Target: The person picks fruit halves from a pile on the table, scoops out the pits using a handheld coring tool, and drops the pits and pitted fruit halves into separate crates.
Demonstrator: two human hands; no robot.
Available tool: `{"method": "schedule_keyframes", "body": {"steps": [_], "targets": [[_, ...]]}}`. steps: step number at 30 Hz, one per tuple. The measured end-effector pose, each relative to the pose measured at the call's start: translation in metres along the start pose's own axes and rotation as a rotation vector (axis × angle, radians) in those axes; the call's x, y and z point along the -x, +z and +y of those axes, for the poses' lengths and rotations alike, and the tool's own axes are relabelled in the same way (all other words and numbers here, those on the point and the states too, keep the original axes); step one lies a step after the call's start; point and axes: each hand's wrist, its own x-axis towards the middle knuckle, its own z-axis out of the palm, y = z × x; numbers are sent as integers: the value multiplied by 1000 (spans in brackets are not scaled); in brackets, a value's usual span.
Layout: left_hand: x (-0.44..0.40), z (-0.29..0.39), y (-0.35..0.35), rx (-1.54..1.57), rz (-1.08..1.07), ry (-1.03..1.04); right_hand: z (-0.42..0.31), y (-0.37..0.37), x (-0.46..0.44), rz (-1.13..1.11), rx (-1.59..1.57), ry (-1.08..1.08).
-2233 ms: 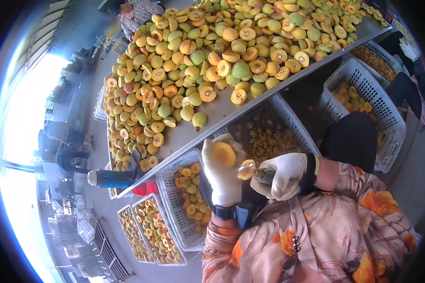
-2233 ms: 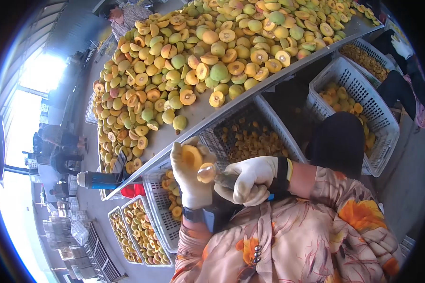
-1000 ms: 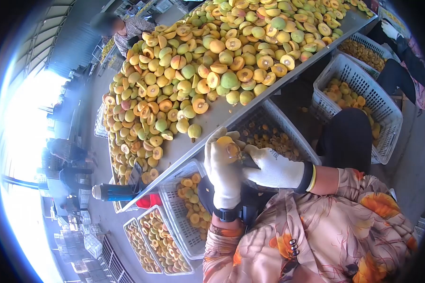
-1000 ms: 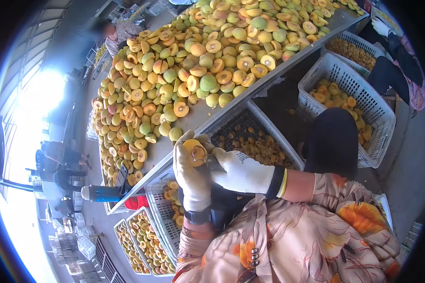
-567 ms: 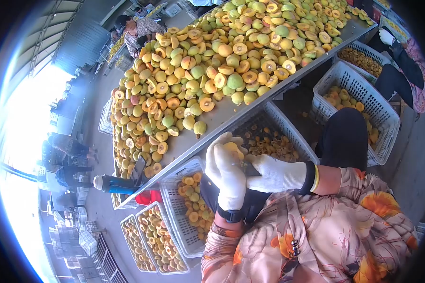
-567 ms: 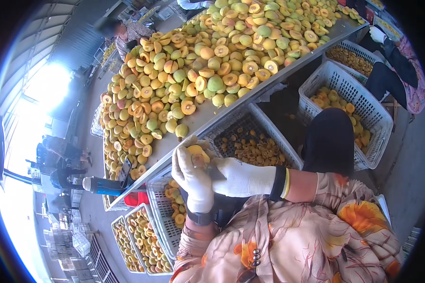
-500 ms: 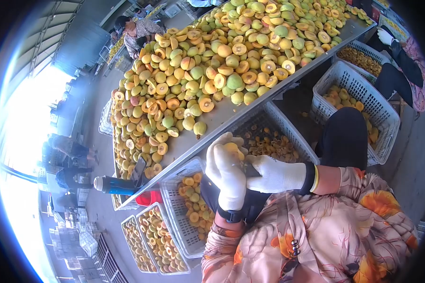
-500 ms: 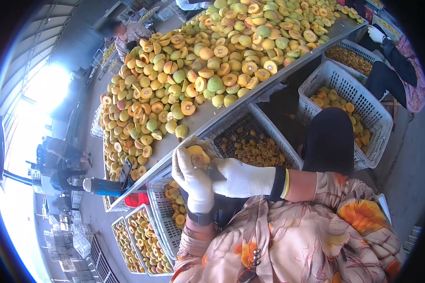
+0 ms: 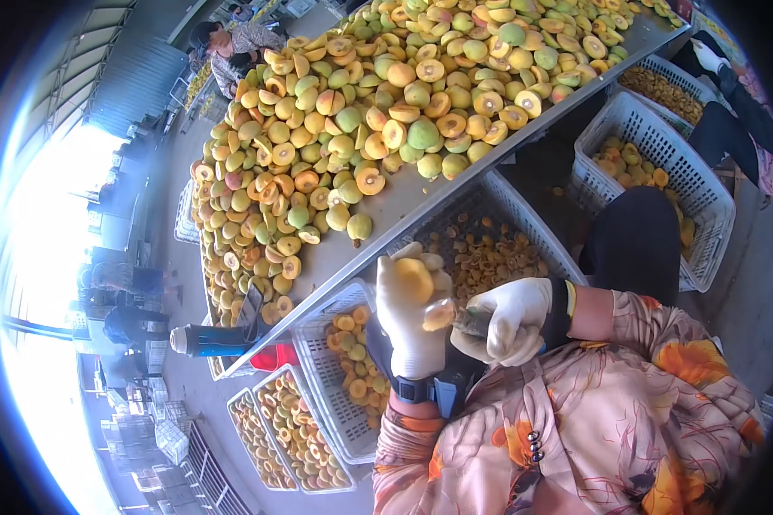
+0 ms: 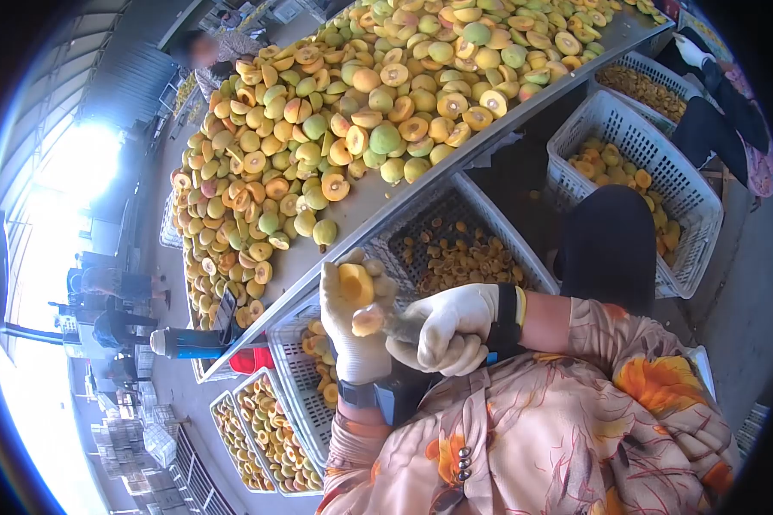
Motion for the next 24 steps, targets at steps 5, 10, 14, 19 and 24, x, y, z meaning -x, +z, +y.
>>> {"method": "schedule_keyframes", "body": {"steps": [5, 10, 14, 19, 24], "targets": [[33, 61, -68, -688, 486, 127, -20, -31, 16, 472, 814, 110], [1, 110, -119, -2027, 489, 292, -4, -89, 32, 1024, 1545, 411], [-125, 97, -103, -2151, 361, 544, -6, -87, 20, 1059, 1555, 83], [-256, 71, -94, -2604, 303, 344, -3, -86, 28, 1152, 1496, 66], [-276, 64, -78, -2645, 119, 261, -7, -100, 45, 1164, 1559, 356]]}}
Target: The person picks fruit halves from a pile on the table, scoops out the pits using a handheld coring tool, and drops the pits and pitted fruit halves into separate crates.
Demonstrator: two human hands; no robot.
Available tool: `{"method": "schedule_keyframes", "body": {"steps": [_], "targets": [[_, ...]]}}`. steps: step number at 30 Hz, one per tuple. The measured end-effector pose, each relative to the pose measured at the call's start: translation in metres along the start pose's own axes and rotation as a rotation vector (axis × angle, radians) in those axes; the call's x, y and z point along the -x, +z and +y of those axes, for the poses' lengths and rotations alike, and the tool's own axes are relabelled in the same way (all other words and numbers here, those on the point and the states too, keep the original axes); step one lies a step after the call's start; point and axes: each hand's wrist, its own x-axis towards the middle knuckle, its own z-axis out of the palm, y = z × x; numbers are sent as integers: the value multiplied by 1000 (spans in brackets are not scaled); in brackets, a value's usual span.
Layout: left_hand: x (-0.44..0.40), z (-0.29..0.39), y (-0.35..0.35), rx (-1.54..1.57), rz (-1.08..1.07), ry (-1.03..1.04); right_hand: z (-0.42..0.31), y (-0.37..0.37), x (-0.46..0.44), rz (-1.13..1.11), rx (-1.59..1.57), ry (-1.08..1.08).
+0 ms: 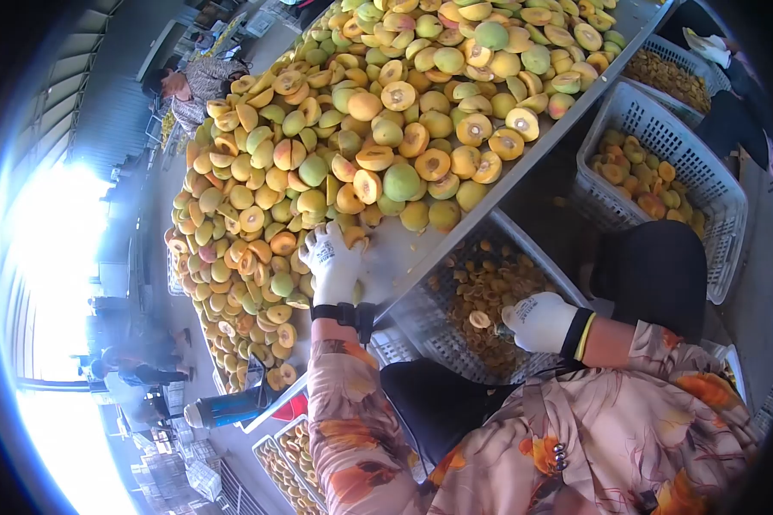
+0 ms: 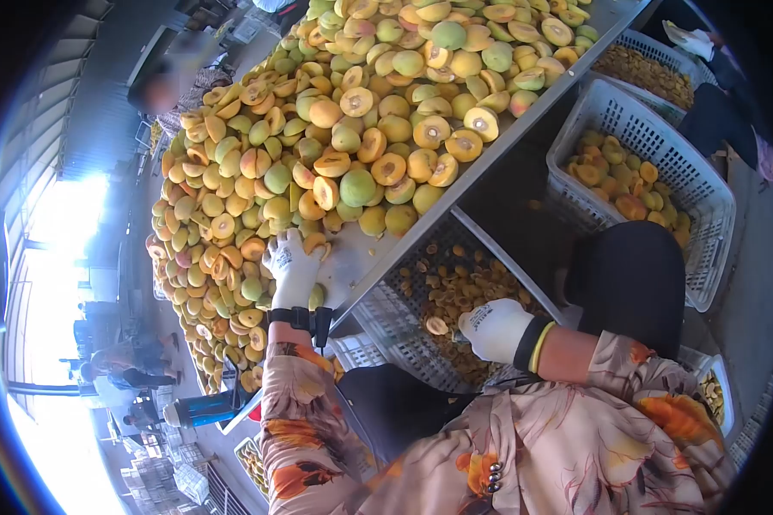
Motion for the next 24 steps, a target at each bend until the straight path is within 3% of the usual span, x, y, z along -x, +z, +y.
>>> {"method": "schedule_keyframes", "body": {"steps": [3, 4, 7, 9, 11, 13, 17, 22, 24], "targets": [[8, -9, 14, 172, 68, -36, -13, -16, 0, 131, -117, 2], [22, -5, -2, 437, 8, -111, -16, -20, 1, 237, -209, -109], [73, 4, -13, 1208, 274, 17, -18, -11, -1, 310, -312, -123], [121, 28, -51, 1699, 141, -135, -34, -8, 3, 436, -477, -277], [159, 36, -54, 1950, 36, -124, -63, -13, 11, 443, -594, -379], [196, 59, -74, 1974, 29, -181, -83, -7, 19, 491, -572, -448], [243, 84, -98, 2376, 113, -236, -100, 6, 36, 607, -450, -577], [283, 82, -107, 2208, 215, -107, -124, -3, 66, 743, -533, -584], [296, 87, -111, 2096, 177, -215, -131, -2, 70, 741, -498, -603]]}}
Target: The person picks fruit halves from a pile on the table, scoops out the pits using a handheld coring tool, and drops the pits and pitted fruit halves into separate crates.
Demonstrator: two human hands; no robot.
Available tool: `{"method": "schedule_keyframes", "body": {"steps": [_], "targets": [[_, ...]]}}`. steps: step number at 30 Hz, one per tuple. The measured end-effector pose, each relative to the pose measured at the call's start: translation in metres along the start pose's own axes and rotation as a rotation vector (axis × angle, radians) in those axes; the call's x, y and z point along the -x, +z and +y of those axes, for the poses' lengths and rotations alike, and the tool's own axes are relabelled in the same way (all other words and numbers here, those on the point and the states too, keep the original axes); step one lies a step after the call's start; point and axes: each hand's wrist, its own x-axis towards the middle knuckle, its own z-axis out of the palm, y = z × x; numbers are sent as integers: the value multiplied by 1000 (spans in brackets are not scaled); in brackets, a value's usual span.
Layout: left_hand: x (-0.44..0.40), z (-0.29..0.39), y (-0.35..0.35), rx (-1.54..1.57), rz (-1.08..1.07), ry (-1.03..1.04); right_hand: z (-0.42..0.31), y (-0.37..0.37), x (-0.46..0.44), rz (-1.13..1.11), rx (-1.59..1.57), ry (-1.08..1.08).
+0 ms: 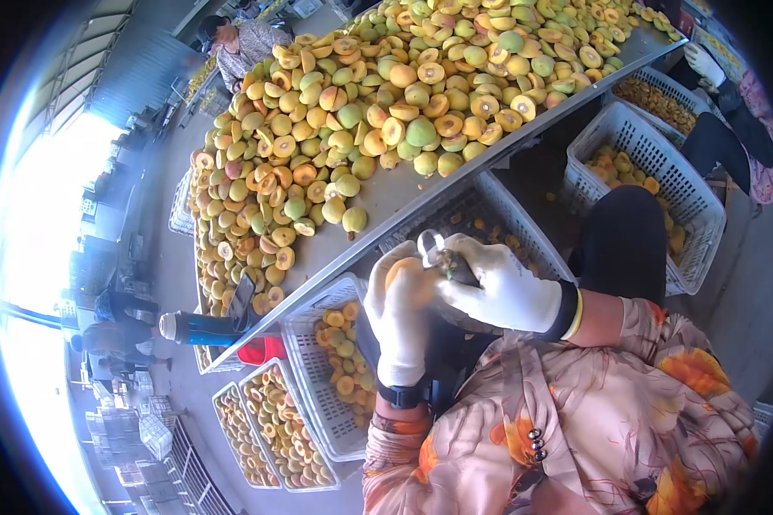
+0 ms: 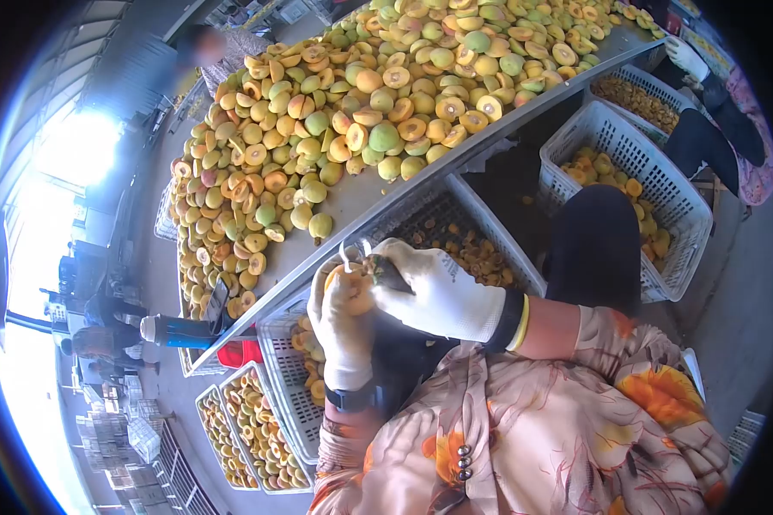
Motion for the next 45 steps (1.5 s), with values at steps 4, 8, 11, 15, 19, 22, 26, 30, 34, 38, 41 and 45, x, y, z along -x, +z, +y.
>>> {"method": "schedule_keyframes", "body": {"steps": [4, 8, 11, 15, 19, 22, 26, 30, 34, 38, 41, 45], "targets": [[20, -9, 9, -155, 40, 127, -3, 6, 7, 16, 25, 10], [23, -16, 11, -325, 87, 361, -7, 12, 9, 0, -173, 159], [21, -9, 12, -245, 112, 305, -12, 22, 20, 31, -237, 178], [17, 1, 9, -66, 155, 235, -18, 11, 28, -119, -77, 230], [20, 4, 9, -104, 182, 247, -11, 18, 31, -212, 134, 76], [20, -6, 4, -104, 188, 288, -1, 27, 33, -228, 147, 60], [19, -11, 8, -126, 231, 335, 4, 34, 30, -212, 104, -21], [14, -11, 11, -139, 261, 365, 8, 32, 24, -283, 40, 58], [6, -7, 6, -209, 237, 288, 5, 17, 11, -416, 48, 223], [4, -4, 8, -192, 187, 208, 11, 8, 0, -602, -72, 254], [-1, -3, 14, -157, 157, 209, 9, 10, 2, -610, -76, 300], [-13, -2, 0, -93, -54, 204, 16, 8, -1, -640, -382, 342]]}}
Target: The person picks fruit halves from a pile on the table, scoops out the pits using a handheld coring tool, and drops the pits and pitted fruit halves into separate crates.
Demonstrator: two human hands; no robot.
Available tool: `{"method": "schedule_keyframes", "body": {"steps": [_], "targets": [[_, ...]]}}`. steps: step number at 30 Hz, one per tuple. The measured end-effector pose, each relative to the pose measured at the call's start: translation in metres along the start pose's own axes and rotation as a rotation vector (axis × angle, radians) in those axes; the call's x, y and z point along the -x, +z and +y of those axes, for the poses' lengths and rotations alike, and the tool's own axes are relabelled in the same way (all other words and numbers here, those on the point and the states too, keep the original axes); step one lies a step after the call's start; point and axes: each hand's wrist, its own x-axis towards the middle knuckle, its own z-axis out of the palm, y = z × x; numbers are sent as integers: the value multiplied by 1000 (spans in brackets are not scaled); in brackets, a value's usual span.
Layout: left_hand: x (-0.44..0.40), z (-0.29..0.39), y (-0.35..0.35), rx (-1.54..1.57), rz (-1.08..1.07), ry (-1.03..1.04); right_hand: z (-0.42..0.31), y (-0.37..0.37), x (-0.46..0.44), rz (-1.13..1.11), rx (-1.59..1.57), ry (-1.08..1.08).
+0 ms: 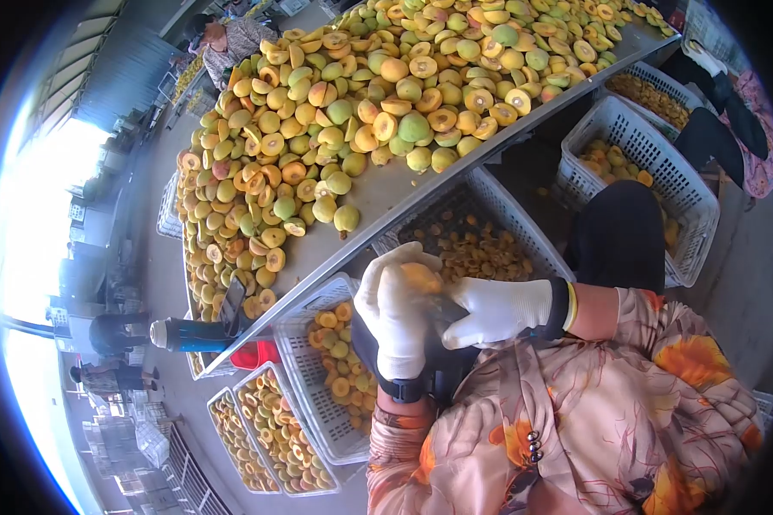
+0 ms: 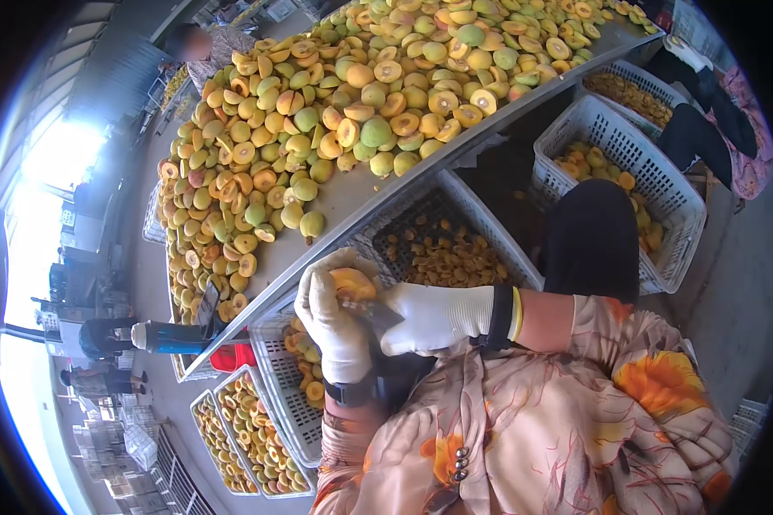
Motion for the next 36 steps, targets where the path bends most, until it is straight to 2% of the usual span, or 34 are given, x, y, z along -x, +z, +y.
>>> {"method": "schedule_keyframes", "body": {"steps": [2, 3, 5, 7, 9, 10, 11, 12, 13, 14, 16, 19, 21, 22, 24, 26, 29, 32, 34, 36], "targets": [[-1, -1, -1, 48, -85, -11, -17, -11, 4, -263, -267, 397], [-2, 0, 3, 84, -108, -20, -22, -11, 8, -283, -582, 435], [-5, -8, 6, 198, -146, -58, -7, -12, 8, -317, -757, 428], [-8, -9, 9, 30, -10, -73, -1, -19, 8, -392, -842, 402], [-12, -7, -5, 398, 166, -286, 0, -30, 8, -509, -842, 355], [-15, -15, -26, 162, 293, -212, 4, -35, 10, -510, -913, 356], [-12, -19, -53, -318, 337, -51, 10, -42, 10, -459, -797, 393], [-10, -13, -81, -394, 372, -87, 17, -51, 9, -408, -680, 422], [-8, -6, -108, -467, 405, -126, 21, -58, 10, -319, -416, 468], [-5, -11, -149, -926, 314, -281, 29, -65, 8, -291, 36, 455], [-2, -15, -179, -1922, 177, 28, 53, -70, 10, -271, 358, 516], [-58, -23, -178, -1340, 196, -94, 94, -59, 13, -78, 511, 439], [-111, -44, -154, -1323, 100, -63, 79, -61, 5, -153, 438, 497], [-137, -66, -150, -1391, 33, 37, 72, -63, 2, -186, 407, 528], [-182, -99, -138, -1431, -135, 29, 71, -66, 2, -197, 416, 487], [-200, -126, -132, -1567, -196, -10, 73, -69, 4, -210, 405, 497], [-210, -121, -130, -1360, -127, -54, 74, -71, 7, 15, 381, 360], [-186, -78, -104, -434, 61, -312, 68, -72, 2, 261, 352, 226], [-153, -54, -81, -221, -25, -211, 58, -67, -6, 352, 386, 191], [-123, -50, -67, -61, -7, -234, 44, -60, -15, 396, 400, 84]]}}
